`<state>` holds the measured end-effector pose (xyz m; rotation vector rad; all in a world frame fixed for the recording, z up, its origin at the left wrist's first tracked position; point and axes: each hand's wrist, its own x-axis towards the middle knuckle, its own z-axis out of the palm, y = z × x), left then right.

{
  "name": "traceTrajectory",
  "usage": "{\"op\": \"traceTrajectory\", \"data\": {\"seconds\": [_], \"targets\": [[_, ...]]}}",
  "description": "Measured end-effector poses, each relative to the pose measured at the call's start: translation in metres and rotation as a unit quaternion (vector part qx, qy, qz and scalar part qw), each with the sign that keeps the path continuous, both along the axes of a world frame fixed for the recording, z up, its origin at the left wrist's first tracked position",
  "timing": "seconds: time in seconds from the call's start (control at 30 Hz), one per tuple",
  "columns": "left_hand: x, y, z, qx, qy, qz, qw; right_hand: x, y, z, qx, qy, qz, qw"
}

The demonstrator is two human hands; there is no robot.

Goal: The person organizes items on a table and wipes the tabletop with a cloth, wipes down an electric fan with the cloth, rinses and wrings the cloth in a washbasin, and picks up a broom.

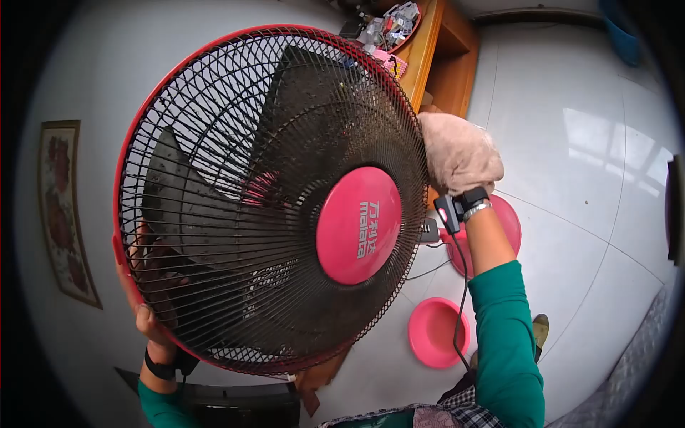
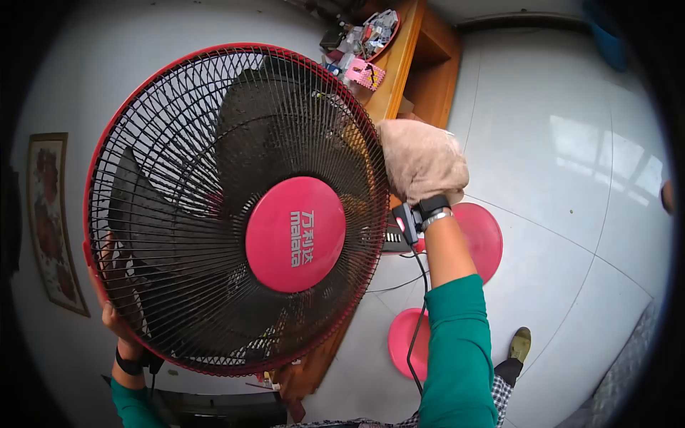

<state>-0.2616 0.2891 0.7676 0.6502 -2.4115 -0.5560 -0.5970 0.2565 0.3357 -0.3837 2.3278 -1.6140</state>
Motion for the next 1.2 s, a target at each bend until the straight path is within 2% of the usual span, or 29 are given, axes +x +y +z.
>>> {"op": "traceTrajectory", "data": {"seconds": [0.03,0.07,0.13,0.23,0.27,0.3,0.33,0.37,0.4,0.43,0.47,0.53,0.6,0.63,0.77,0.83,0.9,0.97,1.03,1.07,1.1,1.13,1.17,1.2], "targets": [[0.014,-0.004,0.005,0.053,0.004,-0.003,0.999,0.012,0.005,-0.001,0.004,0.027,0.017,0.999],[0.030,-0.009,0.011,0.053,0.008,-0.002,0.999,0.026,0.011,0.001,0.010,0.054,0.039,0.998],[0.067,-0.007,0.019,-0.035,-0.096,0.023,0.995,0.066,0.029,0.005,0.040,0.108,0.110,0.987],[0.037,-0.009,0.017,-0.030,-0.054,0.055,0.997,0.112,0.058,0.025,0.105,0.210,0.293,0.927],[0.020,-0.012,0.015,-0.031,-0.038,0.065,0.997,0.160,0.061,-0.035,-0.051,0.176,0.243,0.952],[0.006,-0.012,0.015,-0.048,-0.022,0.074,0.996,0.132,0.099,0.016,-0.217,0.350,0.168,0.895],[-0.007,-0.010,0.015,-0.065,-0.013,0.083,0.994,0.133,0.100,0.011,-0.201,0.327,0.189,0.904],[-0.020,-0.007,0.013,-0.078,-0.005,0.091,0.993,0.145,0.103,0.000,-0.289,0.123,0.265,0.912],[-0.040,-0.014,0.008,-0.087,0.000,0.102,0.991,0.147,0.097,-0.019,-0.357,-0.095,0.317,0.874],[-0.048,-0.011,0.003,-0.092,0.006,0.106,0.990,0.169,0.114,-0.031,-0.408,-0.307,0.333,0.793],[-0.055,-0.006,-0.002,-0.098,0.015,0.110,0.989,0.177,0.131,-0.029,-0.422,-0.409,0.310,0.748],[-0.064,0.003,-0.008,-0.112,0.040,0.112,0.987,0.187,0.156,-0.025,-0.420,-0.477,0.253,0.729],[-0.074,0.002,-0.012,-0.131,0.068,0.106,0.983,0.186,0.163,-0.018,-0.405,-0.487,0.207,0.746],[-0.112,-0.071,-0.001,-0.122,0.074,0.120,0.983,0.149,0.103,-0.001,-0.385,-0.485,0.192,0.762],[-0.098,-0.087,-0.004,-0.100,0.118,0.149,0.977,0.149,0.097,0.019,-0.323,-0.408,0.149,0.841],[-0.091,-0.096,-0.011,-0.049,0.133,0.208,0.968,0.145,0.098,0.024,-0.265,-0.346,0.152,0.887],[-0.055,-0.127,-0.012,-0.041,0.006,0.051,0.998,0.140,0.093,0.026,-0.160,-0.241,0.179,0.940],[0.002,-0.154,-0.033,0.020,-0.002,0.126,0.992,0.141,0.089,0.026,0.019,-0.092,0.221,0.971],[0.074,-0.161,-0.068,0.121,-0.059,0.196,0.971,0.154,0.090,0.022,0.223,0.037,0.258,0.939],[0.094,-0.149,-0.082,0.107,-0.181,0.183,0.960,0.162,0.093,0.015,0.312,0.082,0.277,0.905],[0.108,-0.131,-0.104,0.232,-0.165,0.318,0.904,0.171,0.096,0.007,0.386,0.115,0.305,0.863],[0.153,-0.127,-0.144,0.162,-0.142,0.230,0.949,0.173,0.104,-0.004,0.441,0.139,0.341,0.819],[0.187,-0.116,-0.169,0.165,-0.151,0.168,0.960,0.176,0.119,-0.066,0.421,0.173,0.418,0.786],[0.235,-0.105,-0.213,0.266,-0.111,0.173,0.942,0.171,0.119,-0.035,0.399,0.142,0.446,0.789]]}}
